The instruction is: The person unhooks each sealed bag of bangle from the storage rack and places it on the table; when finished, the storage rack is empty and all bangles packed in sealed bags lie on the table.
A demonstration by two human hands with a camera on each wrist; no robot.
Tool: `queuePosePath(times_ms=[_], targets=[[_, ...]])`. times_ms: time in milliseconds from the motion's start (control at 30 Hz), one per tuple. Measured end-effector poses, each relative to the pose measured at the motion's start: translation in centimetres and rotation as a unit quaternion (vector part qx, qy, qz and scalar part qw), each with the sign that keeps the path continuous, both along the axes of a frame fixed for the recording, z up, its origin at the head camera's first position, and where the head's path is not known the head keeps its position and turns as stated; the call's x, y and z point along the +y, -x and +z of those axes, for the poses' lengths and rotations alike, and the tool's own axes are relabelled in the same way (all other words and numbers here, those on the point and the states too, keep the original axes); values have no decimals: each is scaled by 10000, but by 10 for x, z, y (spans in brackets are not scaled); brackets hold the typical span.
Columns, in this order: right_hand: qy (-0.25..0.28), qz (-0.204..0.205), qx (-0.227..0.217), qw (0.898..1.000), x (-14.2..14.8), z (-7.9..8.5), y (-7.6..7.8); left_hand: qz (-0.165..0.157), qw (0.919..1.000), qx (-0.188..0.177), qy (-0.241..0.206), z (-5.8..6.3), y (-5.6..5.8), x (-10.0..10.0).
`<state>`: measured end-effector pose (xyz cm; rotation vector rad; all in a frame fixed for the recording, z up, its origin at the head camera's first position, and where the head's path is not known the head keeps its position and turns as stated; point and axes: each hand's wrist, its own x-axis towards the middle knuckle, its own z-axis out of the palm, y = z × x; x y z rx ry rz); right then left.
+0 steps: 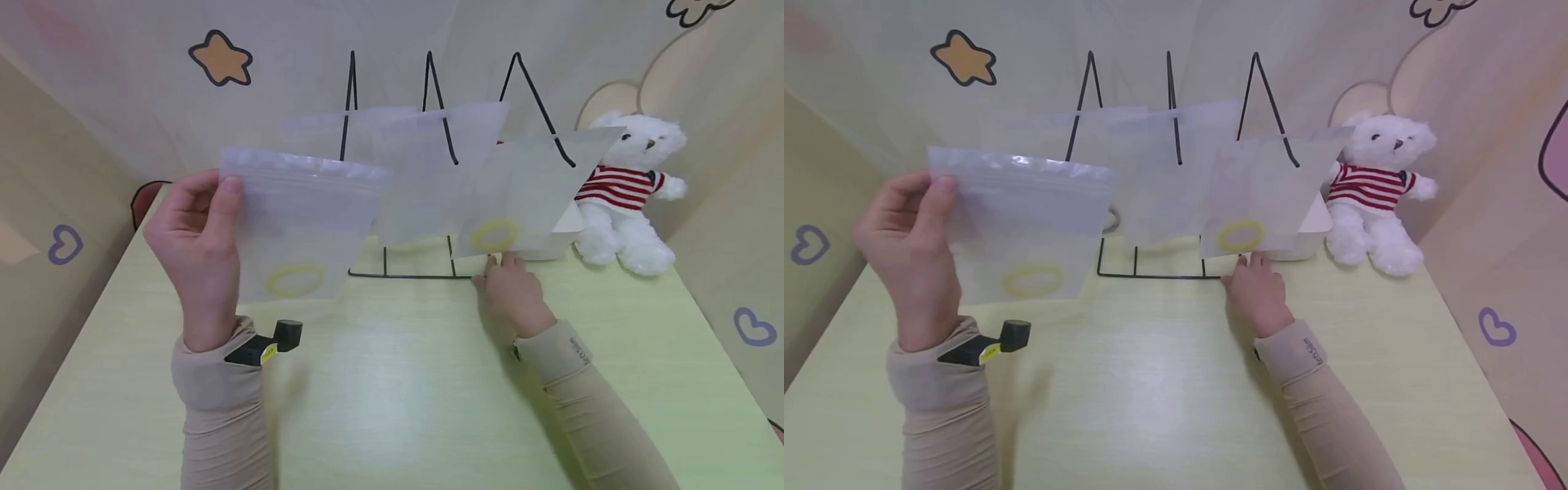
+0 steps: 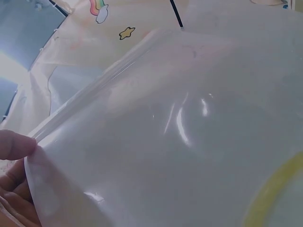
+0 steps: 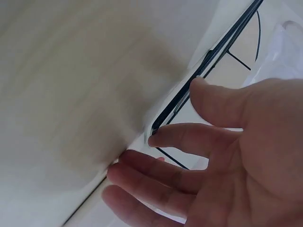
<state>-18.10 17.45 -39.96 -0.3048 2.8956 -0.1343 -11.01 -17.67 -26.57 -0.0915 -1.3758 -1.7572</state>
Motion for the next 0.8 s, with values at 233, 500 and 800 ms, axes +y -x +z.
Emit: queuePosePath(times_ms=[233,500,800], targets=[[173,63,-153,9997,-1,1,-3,85,9999,92,-15,-1,-1,-5],[155,485,-81,9987,-2,-2,-16,181,9994,88,-295,0,-2,-8],[-194,581,-80,9981,-5,0,-16,264,9989,113,-369,3,-1,-11]])
